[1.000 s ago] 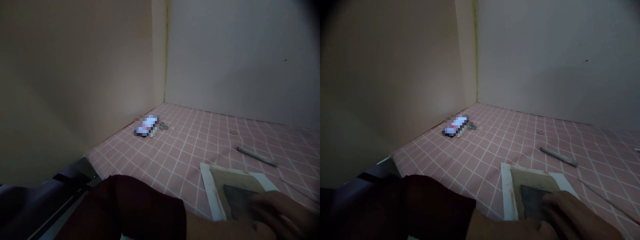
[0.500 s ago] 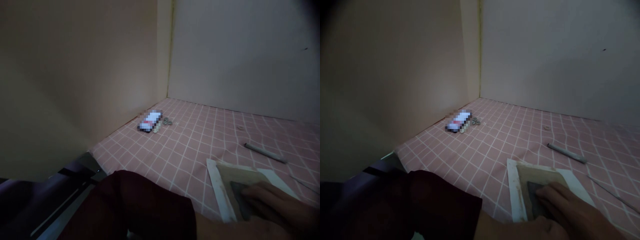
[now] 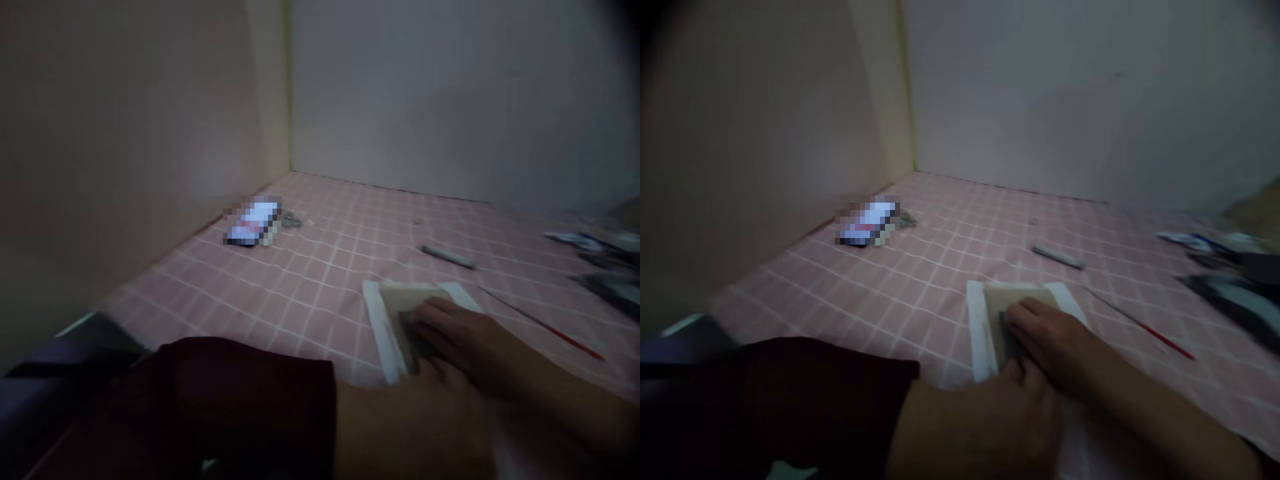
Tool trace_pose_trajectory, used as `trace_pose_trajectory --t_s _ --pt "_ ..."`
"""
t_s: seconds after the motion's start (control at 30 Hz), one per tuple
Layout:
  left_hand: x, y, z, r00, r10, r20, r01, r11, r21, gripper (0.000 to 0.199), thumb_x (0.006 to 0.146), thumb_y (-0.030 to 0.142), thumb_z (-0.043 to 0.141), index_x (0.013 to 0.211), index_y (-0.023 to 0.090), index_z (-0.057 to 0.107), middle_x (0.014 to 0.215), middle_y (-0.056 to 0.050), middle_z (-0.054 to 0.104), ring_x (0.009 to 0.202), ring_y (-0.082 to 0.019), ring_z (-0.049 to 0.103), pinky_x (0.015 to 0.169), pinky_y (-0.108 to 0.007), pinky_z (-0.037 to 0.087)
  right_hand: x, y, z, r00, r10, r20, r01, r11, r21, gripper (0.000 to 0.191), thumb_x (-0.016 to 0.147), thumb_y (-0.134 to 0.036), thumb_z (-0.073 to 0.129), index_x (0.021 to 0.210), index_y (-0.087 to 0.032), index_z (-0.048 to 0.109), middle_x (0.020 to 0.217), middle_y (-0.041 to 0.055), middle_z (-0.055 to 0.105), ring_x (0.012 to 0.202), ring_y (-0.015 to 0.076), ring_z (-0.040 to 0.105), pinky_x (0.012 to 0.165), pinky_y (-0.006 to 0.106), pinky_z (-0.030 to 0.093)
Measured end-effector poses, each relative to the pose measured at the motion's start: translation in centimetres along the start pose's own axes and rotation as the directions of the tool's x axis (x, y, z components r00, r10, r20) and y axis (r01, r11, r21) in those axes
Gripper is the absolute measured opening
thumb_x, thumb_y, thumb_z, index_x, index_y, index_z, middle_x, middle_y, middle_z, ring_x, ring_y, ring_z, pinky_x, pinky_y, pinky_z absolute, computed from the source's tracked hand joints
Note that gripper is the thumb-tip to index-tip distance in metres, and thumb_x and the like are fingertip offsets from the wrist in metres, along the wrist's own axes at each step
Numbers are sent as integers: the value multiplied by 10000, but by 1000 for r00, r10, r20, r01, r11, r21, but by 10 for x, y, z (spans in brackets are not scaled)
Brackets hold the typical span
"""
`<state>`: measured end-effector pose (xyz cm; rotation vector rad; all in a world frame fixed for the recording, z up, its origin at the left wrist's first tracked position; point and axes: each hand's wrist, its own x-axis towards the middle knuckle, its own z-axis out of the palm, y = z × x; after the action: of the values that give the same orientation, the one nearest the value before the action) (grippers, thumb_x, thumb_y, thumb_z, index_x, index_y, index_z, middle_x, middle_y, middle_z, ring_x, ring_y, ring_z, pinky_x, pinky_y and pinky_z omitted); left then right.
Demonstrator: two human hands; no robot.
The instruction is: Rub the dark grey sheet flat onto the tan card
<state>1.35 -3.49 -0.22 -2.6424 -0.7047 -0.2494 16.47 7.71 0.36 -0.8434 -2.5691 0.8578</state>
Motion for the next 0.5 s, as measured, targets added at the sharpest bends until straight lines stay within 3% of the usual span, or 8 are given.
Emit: trace_pose_trajectory --t_s 0.03,0.1,0.2,0.37,0.5 --pt "-2 -2 -5 1000 8 -21 -10 998 -64 272 886 228 395 835 105 633 827 -132 607 748 -252 579 705 -421 445 -1 -3 -4 1000 1 19 1 994 -105 119 885 -212 546 774 -227 587 782 38 567 677 177 525 615 304 372" --pt "-5 -4 -12 997 -80 11 81 995 -50 301 884 208 388 907 69 654 844 -154 633 760 -256 593 740 -423 457 -8 -5 -13 999 39 2 -37 966 -258 120 920 -212 484 833 -218 565 815 45 567 719 178 541 652 309 392" --pt "-7 -3 -16 996 -35 79 36 999 -3 350 894 206 367 989 61 671 980 -199 668 915 -312 622 778 -437 470 -17 -9 -17 996 87 -28 -91 913 -398 119 930 -181 459 857 -192 552 842 56 564 750 179 548 669 305 406" --pt "-8 7 -11 997 -51 54 47 996 72 409 895 191 314 1017 15 662 1000 -246 660 973 -370 622 849 -530 436 -5 -23 -3 993 -82 89 102 963 -249 139 925 -122 478 875 -156 603 867 53 593 784 149 562 712 259 438" --pt "-7 12 2 999 -40 31 38 998 44 413 889 250 349 1052 31 659 1071 -260 651 1016 -396 610 847 -525 427 -11 -19 -13 999 -20 47 35 942 -333 143 929 -114 483 882 -142 616 862 57 580 761 148 552 688 259 425"
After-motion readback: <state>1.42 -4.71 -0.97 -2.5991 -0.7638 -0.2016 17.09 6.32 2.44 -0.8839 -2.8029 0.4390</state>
